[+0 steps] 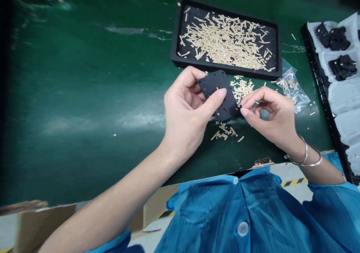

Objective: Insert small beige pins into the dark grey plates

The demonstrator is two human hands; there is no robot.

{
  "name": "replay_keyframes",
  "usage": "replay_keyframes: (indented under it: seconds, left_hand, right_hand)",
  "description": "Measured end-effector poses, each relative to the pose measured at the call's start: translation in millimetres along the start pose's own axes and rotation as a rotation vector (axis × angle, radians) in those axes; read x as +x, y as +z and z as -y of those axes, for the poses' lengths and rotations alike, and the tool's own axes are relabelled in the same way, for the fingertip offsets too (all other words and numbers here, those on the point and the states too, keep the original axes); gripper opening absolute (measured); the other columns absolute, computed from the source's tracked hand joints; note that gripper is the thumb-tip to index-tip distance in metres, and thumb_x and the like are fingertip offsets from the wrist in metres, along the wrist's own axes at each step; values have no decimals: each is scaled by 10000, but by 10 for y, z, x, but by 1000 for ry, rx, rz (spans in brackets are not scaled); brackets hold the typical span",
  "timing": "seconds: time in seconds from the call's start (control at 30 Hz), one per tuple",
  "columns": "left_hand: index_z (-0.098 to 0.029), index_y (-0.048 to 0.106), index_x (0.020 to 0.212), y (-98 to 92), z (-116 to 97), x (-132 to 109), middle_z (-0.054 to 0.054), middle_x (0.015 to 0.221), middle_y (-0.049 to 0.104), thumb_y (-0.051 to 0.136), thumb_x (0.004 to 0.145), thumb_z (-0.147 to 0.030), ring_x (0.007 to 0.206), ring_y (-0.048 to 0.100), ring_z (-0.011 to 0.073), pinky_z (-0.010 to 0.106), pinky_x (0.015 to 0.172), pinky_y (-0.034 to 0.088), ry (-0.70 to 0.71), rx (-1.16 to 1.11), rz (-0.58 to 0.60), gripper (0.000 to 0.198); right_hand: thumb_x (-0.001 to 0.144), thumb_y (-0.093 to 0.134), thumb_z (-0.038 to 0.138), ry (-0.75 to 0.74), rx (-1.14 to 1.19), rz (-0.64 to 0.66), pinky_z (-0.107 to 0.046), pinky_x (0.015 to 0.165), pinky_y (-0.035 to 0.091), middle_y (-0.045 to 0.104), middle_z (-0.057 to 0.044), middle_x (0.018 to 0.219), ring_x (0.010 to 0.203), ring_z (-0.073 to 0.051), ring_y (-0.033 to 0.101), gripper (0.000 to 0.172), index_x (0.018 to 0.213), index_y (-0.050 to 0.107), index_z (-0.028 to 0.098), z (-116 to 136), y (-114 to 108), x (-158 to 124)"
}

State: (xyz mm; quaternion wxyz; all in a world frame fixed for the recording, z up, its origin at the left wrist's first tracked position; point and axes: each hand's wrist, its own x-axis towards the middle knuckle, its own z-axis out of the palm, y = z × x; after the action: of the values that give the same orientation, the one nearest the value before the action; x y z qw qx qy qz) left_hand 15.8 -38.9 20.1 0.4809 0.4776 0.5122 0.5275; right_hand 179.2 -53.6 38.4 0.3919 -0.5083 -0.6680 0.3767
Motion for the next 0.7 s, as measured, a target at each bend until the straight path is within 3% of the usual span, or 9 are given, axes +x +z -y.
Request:
replay_keyframes:
  seconds: [0.4,0.7]
  left_hand:
    - [-230,547,795,-8,-33,-14,-8,867,680,757,737,-470,906,678,194,313,676,573,-31,29,8,324]
    - [-217,546,767,-20,110,56,-52,717,571,811,727,-263,748,669,134,259,626,594,189,-232,97,272]
  right_hand:
    - [707,706,188,261,287,22,-216,504,396,629,7,712,659,-105,556,104,648,620,192,-54,-9,86]
    - [704,653,124,156,206,-3,-206,512,423,634,19,694,644,-91,565,104,647,596,188,-37,-3,63]
